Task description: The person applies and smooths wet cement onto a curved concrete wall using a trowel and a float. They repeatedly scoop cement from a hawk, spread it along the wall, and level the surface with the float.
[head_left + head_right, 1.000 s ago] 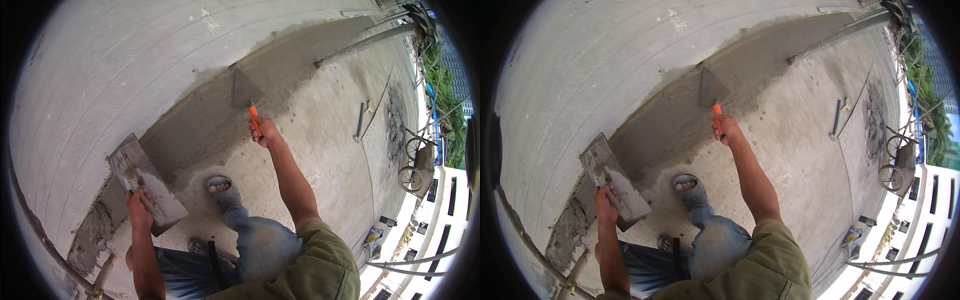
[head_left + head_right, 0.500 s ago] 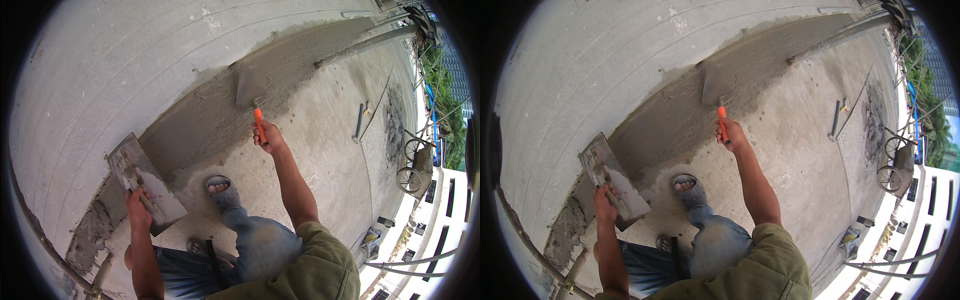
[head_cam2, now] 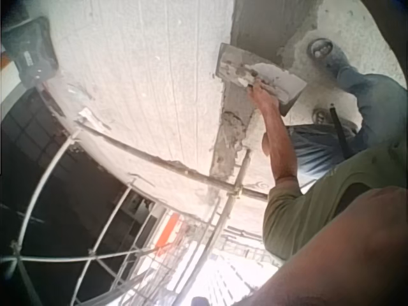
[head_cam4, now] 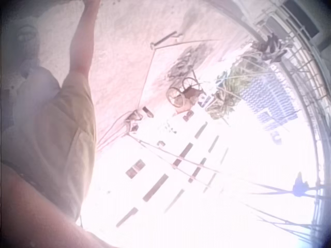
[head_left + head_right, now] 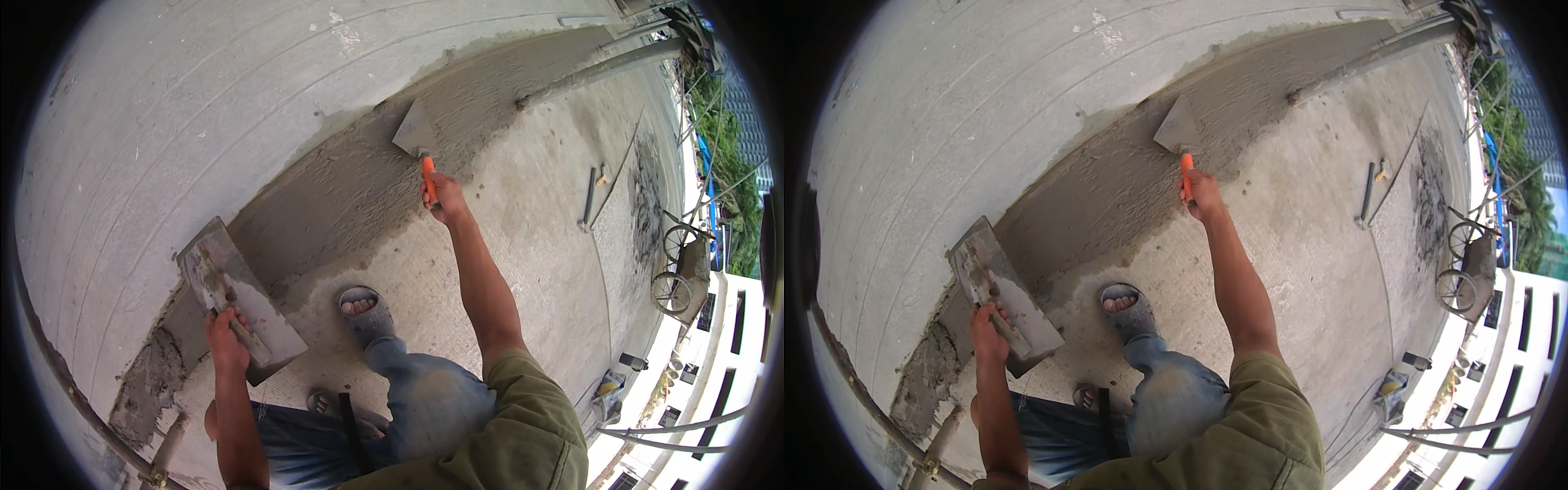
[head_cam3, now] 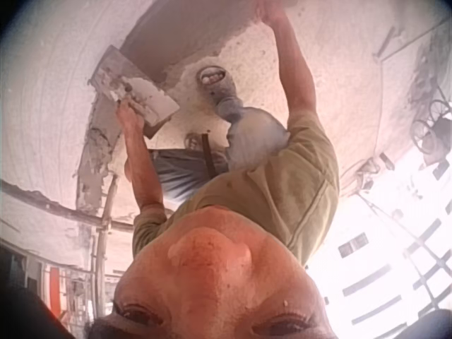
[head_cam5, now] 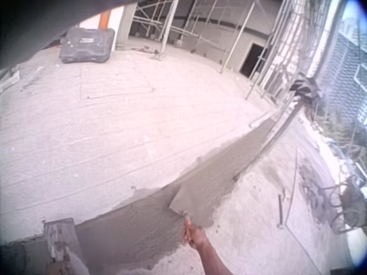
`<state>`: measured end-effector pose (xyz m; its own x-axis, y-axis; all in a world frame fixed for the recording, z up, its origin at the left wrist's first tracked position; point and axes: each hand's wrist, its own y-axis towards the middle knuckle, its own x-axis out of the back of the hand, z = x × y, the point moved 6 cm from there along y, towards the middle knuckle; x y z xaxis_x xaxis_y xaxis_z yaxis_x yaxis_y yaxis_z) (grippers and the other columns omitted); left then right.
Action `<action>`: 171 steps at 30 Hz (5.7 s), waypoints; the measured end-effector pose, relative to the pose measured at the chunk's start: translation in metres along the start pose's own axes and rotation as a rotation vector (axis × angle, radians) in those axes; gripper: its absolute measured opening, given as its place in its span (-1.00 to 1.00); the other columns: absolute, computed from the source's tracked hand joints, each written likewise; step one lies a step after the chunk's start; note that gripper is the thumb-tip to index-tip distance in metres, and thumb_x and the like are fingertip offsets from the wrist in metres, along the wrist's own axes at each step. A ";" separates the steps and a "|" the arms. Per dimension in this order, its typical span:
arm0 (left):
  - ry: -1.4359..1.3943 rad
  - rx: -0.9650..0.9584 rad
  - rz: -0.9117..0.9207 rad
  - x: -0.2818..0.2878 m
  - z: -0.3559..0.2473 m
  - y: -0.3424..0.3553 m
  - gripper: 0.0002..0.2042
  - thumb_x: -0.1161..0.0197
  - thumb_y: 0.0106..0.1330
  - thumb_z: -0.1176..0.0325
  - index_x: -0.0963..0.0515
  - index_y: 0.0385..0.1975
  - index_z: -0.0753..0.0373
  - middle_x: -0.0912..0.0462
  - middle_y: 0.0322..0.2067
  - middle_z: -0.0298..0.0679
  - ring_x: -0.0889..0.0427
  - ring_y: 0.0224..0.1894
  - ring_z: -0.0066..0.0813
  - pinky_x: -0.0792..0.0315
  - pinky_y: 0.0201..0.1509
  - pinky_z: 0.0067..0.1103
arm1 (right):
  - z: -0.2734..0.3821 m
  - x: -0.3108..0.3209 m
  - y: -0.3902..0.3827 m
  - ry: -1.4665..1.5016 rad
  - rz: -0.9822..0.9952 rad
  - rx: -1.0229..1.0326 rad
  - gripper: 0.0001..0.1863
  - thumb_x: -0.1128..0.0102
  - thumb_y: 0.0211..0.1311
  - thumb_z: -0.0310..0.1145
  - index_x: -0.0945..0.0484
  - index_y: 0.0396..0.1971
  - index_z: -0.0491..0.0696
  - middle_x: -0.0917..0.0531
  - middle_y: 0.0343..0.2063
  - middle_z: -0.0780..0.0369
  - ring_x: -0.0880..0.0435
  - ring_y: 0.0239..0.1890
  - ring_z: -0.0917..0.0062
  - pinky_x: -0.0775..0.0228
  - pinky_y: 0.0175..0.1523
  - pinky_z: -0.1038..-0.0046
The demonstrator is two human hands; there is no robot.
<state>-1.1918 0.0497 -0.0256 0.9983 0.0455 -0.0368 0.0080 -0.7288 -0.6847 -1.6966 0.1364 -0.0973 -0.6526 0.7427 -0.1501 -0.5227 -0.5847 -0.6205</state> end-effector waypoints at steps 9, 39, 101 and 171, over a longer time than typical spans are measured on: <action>-0.013 -0.012 -0.022 0.002 -0.004 -0.002 -0.81 -0.07 0.12 0.41 -0.39 -0.26 0.27 -0.48 -0.46 -0.31 -0.44 -0.47 -0.53 -0.38 -0.39 -0.57 | -0.034 -0.030 -0.017 -0.016 0.055 -0.077 -0.75 0.08 0.31 -0.24 -0.38 -0.34 -0.16 -0.49 -0.61 0.22 -0.41 -0.73 0.57 -0.24 -0.67 0.47; -0.267 0.049 0.275 -0.055 0.015 -0.022 -0.57 -0.12 0.27 0.04 -0.33 -0.04 0.23 -0.46 -0.26 -0.30 -0.45 -0.24 -0.52 -0.34 -0.12 -0.55 | -0.051 -0.207 -0.198 -0.405 0.620 0.245 -0.69 0.03 0.29 -0.20 -0.35 -0.20 -0.17 -0.47 -0.55 0.20 -0.50 -0.54 0.45 -0.33 -0.43 0.44; -0.245 -0.186 0.291 0.014 -0.005 0.024 -0.40 -0.07 0.01 0.54 -0.21 0.16 0.40 -0.28 0.18 0.05 -0.16 0.31 -0.08 0.03 0.42 -0.28 | 0.104 0.065 0.162 -1.648 -0.306 0.213 -0.55 -0.04 0.18 0.02 -0.45 -0.14 -0.04 -0.60 -0.19 0.03 -0.54 -0.07 0.14 -0.36 0.00 0.21; -0.345 -0.112 0.390 -0.014 0.007 0.037 -0.40 -0.07 -0.01 0.53 -0.20 0.15 0.36 -0.24 0.20 0.02 -0.14 0.32 -0.10 0.07 0.43 -0.29 | -0.051 -0.132 -0.022 -1.555 0.203 0.470 -0.72 -0.05 0.17 -0.25 -0.38 -0.27 -0.16 -0.58 -0.32 0.02 -0.61 -0.29 0.14 -0.46 -0.18 0.22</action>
<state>-1.2057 0.0275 -0.0556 0.8515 -0.0345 -0.5233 -0.3345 -0.8042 -0.4914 -1.5711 0.0679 -0.1032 -0.4670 -0.2081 0.8594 -0.2859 -0.8842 -0.3694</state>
